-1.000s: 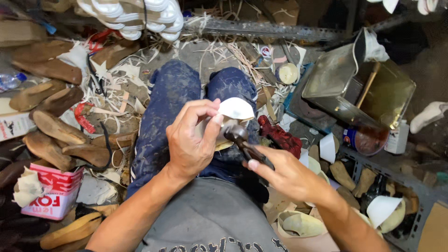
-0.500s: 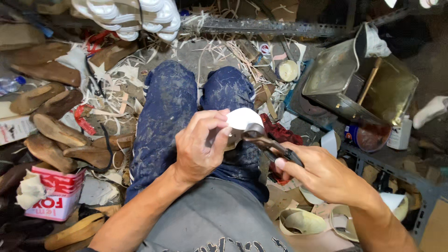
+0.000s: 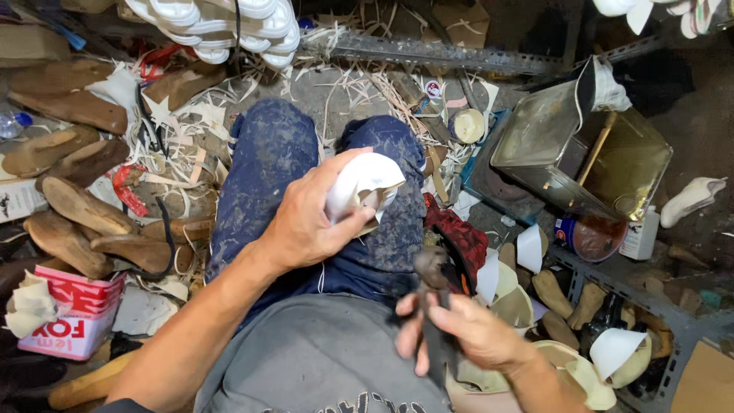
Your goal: The person works on leather shoes by using pliers to pull and stretch white leather over a wooden shoe last and using a hammer to tap it into place.
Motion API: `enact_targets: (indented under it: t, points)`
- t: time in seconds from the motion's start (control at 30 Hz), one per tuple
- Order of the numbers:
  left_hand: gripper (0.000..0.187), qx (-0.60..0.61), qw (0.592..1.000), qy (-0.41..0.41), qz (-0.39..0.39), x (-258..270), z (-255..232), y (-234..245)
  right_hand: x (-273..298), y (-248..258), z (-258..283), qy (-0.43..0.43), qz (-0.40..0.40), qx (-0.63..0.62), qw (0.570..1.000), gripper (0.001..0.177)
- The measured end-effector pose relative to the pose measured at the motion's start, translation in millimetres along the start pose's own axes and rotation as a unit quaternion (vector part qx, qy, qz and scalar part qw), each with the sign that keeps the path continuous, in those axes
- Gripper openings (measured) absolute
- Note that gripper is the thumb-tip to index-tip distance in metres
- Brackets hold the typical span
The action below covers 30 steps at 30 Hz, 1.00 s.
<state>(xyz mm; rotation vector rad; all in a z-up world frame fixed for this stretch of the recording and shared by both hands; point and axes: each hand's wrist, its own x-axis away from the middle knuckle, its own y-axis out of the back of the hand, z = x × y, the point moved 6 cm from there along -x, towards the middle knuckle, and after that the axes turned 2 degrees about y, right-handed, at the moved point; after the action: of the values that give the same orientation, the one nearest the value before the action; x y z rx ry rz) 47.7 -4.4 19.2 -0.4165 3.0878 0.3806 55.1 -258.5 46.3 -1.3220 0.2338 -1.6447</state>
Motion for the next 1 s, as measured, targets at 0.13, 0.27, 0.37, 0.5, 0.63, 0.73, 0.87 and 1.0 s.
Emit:
enact_targets:
  t: [0.13,0.27,0.37,0.5,0.63,0.73,0.87,1.0]
  points:
    - [0.061,-0.033,0.999,0.016,0.016,-2,-3,-13,5,19,-1,-0.054,-0.259,0.244,0.933,0.043]
    - [0.058,-0.025,0.999,-0.001,0.020,-5,-3,-16,3,-4,42,0.000,-0.212,0.505,0.837,0.034]
    - [0.060,-0.015,0.999,-0.017,0.032,0,-6,-18,-5,-17,63,0.024,-0.215,0.604,0.767,0.039]
    - [0.067,0.011,0.997,-0.034,0.063,5,-8,-18,-12,-8,90,0.001,-0.192,0.605,0.773,0.049]
    - [0.080,-0.002,0.996,-0.078,0.032,9,-12,-20,-14,-15,111,-0.013,-0.102,0.530,0.842,0.041]
    - [0.077,-0.014,0.996,-0.086,0.020,10,-14,-23,-11,-21,117,0.006,-0.058,0.472,0.880,0.041]
    - [0.071,-0.018,0.996,-0.091,0.005,14,-12,-31,-1,-23,118,-0.008,-0.046,0.420,0.906,0.038]
    - [0.072,-0.012,0.996,-0.092,0.005,11,-16,-25,8,-21,105,-0.077,-0.142,0.477,0.864,0.036]
